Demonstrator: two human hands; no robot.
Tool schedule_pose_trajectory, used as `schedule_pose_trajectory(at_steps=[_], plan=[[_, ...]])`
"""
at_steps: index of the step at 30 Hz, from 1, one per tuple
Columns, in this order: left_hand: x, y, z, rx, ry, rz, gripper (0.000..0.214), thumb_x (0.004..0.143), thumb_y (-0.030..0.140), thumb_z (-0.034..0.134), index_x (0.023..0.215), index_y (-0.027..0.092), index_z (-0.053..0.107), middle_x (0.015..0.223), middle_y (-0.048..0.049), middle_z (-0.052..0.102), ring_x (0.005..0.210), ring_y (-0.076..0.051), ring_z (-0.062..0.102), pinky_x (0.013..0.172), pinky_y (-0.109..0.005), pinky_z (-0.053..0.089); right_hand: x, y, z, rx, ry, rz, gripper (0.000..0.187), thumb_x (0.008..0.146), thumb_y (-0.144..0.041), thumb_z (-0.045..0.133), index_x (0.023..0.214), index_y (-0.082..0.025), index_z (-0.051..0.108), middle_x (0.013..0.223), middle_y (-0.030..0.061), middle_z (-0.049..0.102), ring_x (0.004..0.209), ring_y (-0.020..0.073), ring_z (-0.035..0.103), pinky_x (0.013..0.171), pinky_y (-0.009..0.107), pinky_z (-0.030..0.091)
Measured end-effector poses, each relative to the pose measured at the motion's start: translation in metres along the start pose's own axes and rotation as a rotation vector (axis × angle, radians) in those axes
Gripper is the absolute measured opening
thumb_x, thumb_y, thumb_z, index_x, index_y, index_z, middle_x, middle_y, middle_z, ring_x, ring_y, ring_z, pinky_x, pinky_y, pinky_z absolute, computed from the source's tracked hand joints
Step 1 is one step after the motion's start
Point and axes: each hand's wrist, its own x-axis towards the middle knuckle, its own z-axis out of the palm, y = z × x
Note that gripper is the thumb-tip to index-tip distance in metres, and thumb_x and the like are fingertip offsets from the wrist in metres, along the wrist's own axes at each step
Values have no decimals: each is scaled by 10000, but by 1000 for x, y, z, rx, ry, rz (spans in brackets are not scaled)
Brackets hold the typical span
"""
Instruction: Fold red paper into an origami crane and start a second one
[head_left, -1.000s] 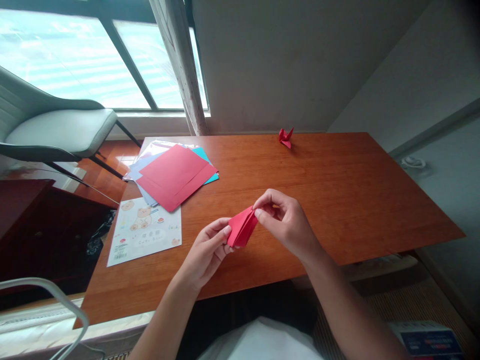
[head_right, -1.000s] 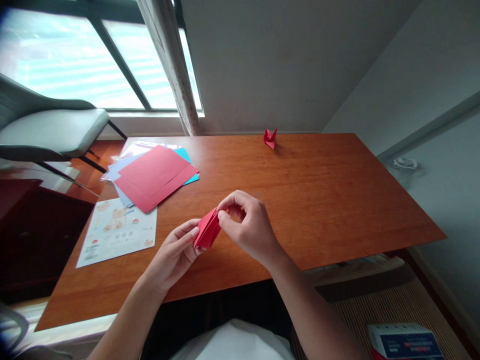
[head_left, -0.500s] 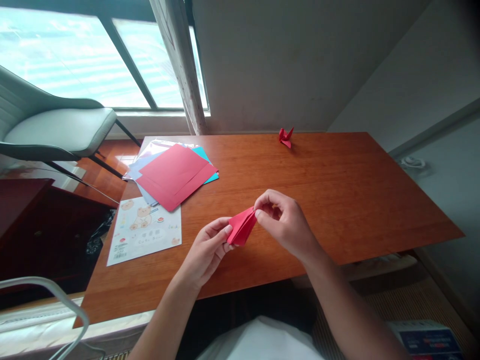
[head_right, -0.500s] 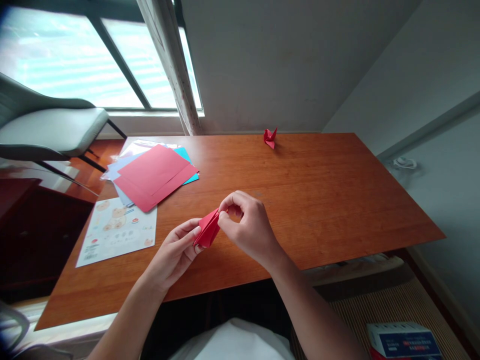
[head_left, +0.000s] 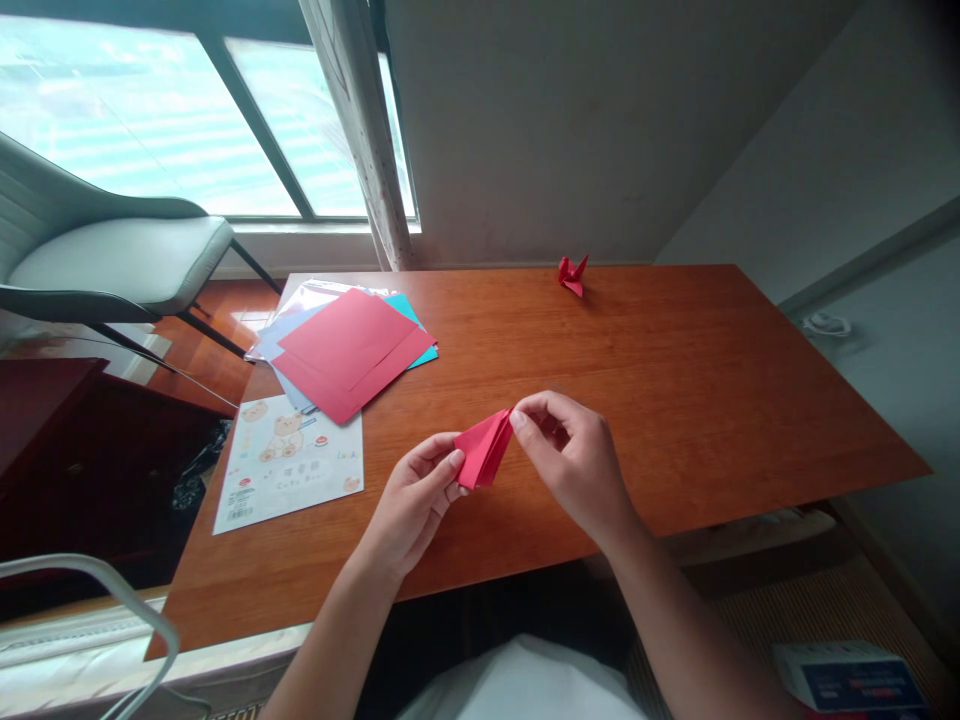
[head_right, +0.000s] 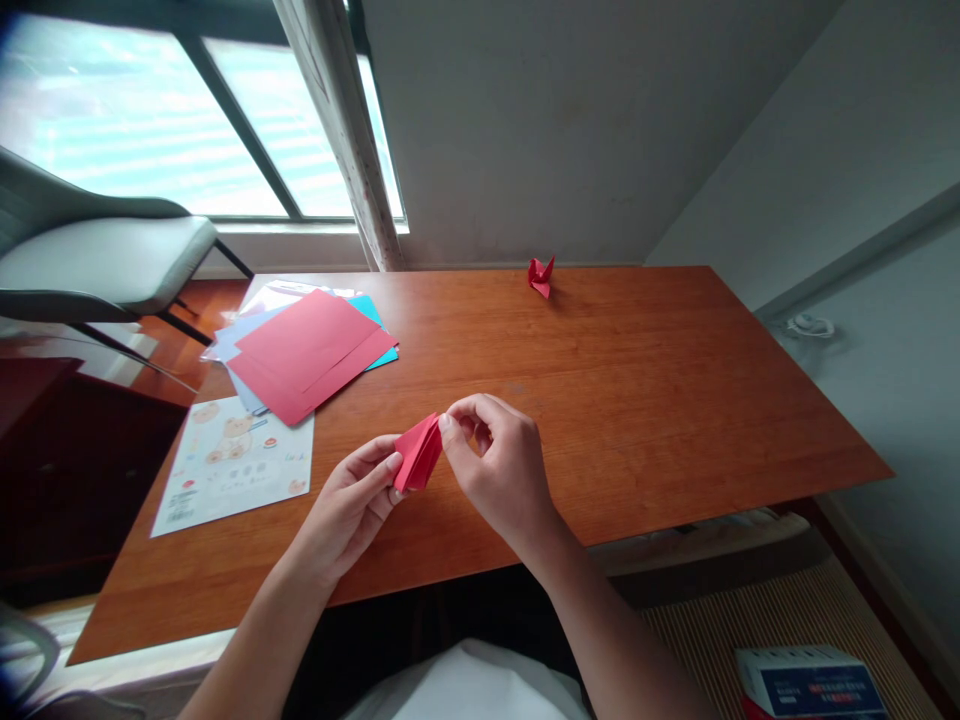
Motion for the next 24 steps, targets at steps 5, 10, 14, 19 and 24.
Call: schedule_pose_trajectory(at_steps=[5, 10, 14, 19, 24], plan=[[-1, 0, 3, 5, 44, 22, 272, 736, 247, 868, 970, 170, 751, 866, -13, 727, 693, -67, 647, 609, -133, 546, 2, 2, 0, -3, -11, 3, 156, 913, -269, 592, 796, -190, 658, 707, -13, 616, 613, 126, 515, 573, 265, 395], [-1, 1, 6, 39, 106, 47, 316, 691, 279, 896, 951, 177, 750, 850, -9, 723, 690, -76, 645, 606, -145, 542, 1, 1, -2, 5, -30, 4, 150, 914, -268, 588, 812, -188, 664, 721, -5, 633, 623, 132, 532, 578, 264, 407], [-1, -3, 3, 122, 110, 113, 291, 721, 312, 874, 957, 192, 755, 836, -2, 716, 682, -72, 618, 609, -147, 520, 0, 0, -3, -9, -31, -6, 115, 895, -250, 604, 825, -189, 672, 738, 2, 657, 633, 137, 551, 591, 264, 425], [-2, -6, 1, 285, 125, 242, 232, 762, 315, 838, 945, 194, 761, 853, -13, 722, 676, -90, 595, 627, -181, 504, -1, 1, -4, -8, -29, -17, 88, 886, -242, 614, 855, -198, 683, 788, 15, 691, 665, 149, 584, 604, 269, 442], [-4, -5, 4, 341, 148, 297, 212, 764, 307, 826, 934, 194, 769, 861, -27, 734, 696, -124, 608, 650, -221, 512, -2, 2, -6, -7, -25, -7, 116, 899, -254, 610, 822, -207, 682, 746, 7, 677, 631, 145, 563, 581, 271, 425]])
